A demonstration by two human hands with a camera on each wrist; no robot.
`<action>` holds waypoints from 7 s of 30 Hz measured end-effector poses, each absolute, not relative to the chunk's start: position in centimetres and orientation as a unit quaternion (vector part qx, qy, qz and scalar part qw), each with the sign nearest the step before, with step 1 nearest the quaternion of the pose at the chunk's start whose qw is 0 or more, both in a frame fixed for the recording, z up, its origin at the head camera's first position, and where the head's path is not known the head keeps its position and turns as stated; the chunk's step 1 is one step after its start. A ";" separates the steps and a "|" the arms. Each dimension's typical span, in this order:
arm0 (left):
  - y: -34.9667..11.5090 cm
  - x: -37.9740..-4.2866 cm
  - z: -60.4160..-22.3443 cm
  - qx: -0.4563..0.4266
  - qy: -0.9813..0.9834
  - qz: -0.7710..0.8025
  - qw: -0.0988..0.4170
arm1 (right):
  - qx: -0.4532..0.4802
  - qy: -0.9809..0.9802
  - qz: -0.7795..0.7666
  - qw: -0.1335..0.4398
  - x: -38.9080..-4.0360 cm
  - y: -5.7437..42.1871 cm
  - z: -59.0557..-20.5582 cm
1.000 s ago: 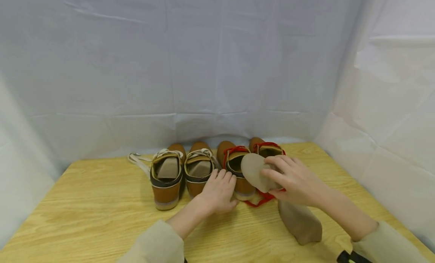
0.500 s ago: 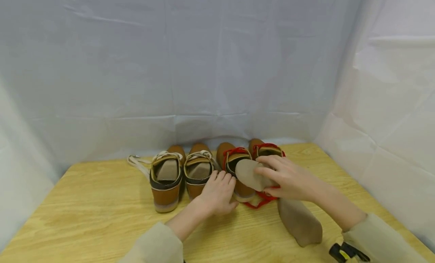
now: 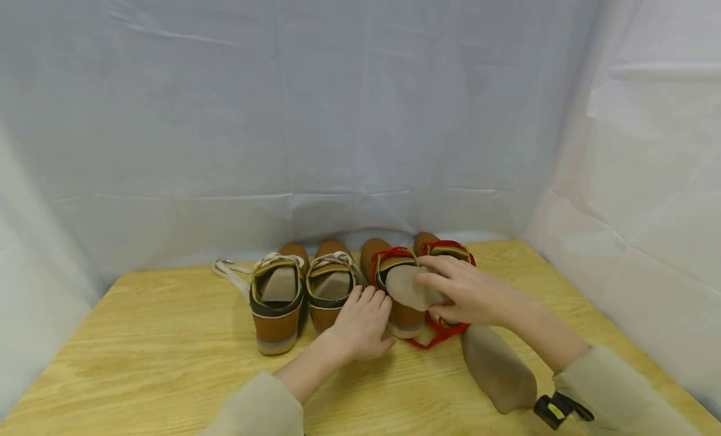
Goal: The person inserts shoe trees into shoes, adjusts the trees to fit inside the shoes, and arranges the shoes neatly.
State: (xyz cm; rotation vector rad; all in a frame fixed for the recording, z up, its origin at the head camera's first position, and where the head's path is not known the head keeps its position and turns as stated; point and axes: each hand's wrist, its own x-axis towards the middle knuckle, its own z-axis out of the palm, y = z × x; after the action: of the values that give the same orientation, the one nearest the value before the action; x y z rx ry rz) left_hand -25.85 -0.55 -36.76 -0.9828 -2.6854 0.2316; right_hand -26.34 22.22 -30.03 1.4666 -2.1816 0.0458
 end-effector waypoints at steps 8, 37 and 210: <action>-0.5 -25.9 -36.8 -0.337 -0.928 0.086 0.135 | 0.543 -0.799 0.013 0.260 -27.0 22.0 -30.4; -0.4 -26.0 -36.8 -0.335 -0.929 0.095 0.126 | 0.374 -0.896 0.023 0.238 -26.4 19.7 -31.2; -0.8 -26.1 -37.4 -0.341 -0.918 0.106 0.172 | 0.279 -0.949 0.031 0.146 -30.0 15.9 -31.3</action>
State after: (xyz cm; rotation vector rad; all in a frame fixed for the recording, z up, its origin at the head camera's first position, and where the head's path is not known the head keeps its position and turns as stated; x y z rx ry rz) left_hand -26.14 -0.78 -37.35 -0.9684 -2.6048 0.2995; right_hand -29.99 15.89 -31.29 0.8046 -2.7321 0.0905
